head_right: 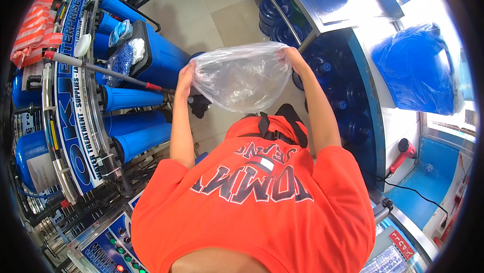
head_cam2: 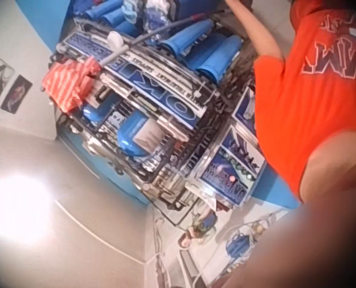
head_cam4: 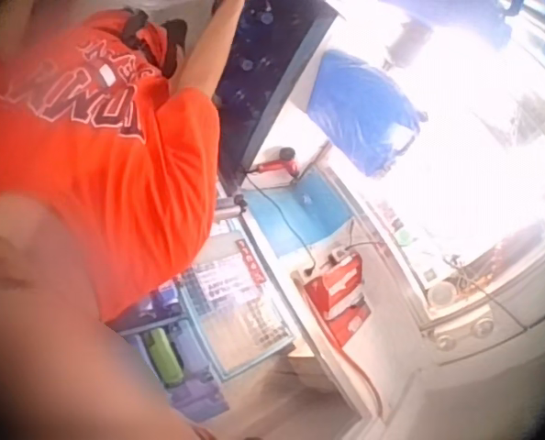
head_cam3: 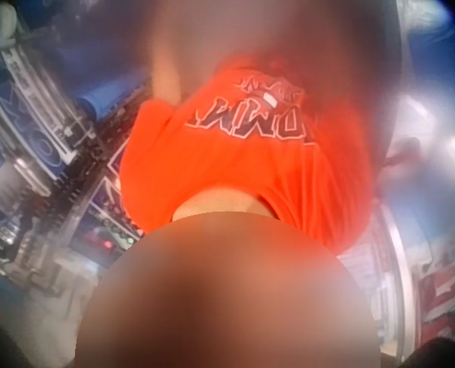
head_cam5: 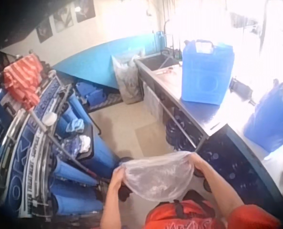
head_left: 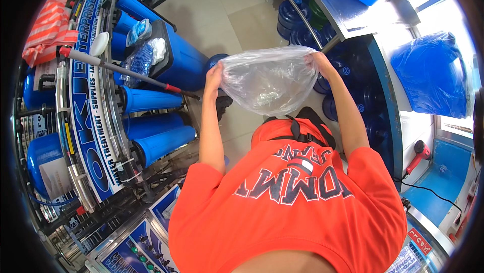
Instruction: The person wraps a large blue water container in a clear plastic bag, ties the bag, and places the container on a shelf. Then the person mops the floor with a mop.
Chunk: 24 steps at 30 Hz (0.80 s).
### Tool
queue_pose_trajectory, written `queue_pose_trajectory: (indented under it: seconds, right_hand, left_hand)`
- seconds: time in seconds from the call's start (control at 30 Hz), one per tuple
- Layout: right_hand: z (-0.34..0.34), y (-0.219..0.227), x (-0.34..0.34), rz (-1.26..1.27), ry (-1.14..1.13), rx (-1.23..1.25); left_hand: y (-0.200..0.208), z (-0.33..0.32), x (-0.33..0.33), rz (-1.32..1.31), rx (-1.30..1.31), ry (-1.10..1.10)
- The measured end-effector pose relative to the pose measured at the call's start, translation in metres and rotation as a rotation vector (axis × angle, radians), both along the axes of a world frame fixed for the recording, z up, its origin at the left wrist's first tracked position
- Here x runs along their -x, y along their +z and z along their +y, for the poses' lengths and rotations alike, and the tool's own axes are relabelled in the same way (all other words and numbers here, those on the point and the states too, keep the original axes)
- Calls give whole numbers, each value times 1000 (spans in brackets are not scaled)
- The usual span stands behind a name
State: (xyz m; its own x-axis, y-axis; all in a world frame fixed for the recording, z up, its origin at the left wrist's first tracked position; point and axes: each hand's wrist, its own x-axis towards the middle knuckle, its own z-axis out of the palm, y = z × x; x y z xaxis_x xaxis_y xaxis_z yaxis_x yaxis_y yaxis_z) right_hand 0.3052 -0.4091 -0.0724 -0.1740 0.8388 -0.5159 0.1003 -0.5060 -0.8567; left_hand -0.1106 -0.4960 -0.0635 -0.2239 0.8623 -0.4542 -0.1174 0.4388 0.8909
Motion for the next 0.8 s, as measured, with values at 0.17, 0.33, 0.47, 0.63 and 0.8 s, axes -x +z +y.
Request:
queue_pose_trajectory:
  seconds: [0.17, 0.33, 0.47, 0.63, 0.8]
  right_hand:
    - [11, 22, 5, 168, -39, 52]
    - [79, 75, 9, 346, 145, 129]
    - [159, 189, 35, -94, 293, -359]
    - [185, 256, 16, 128, -303, -1445]
    - [172, 84, 25, -388, 138, -943]
  left_hand:
    - [62, 1, -3, -344, -45, -108]
    - [116, 42, 2, 267, -35, -305]
    - [196, 113, -10, 667, -347, -117]
    - [271, 153, -31, 1201, -1342, 686]
    - [119, 119, -100, 935, -682, 403]
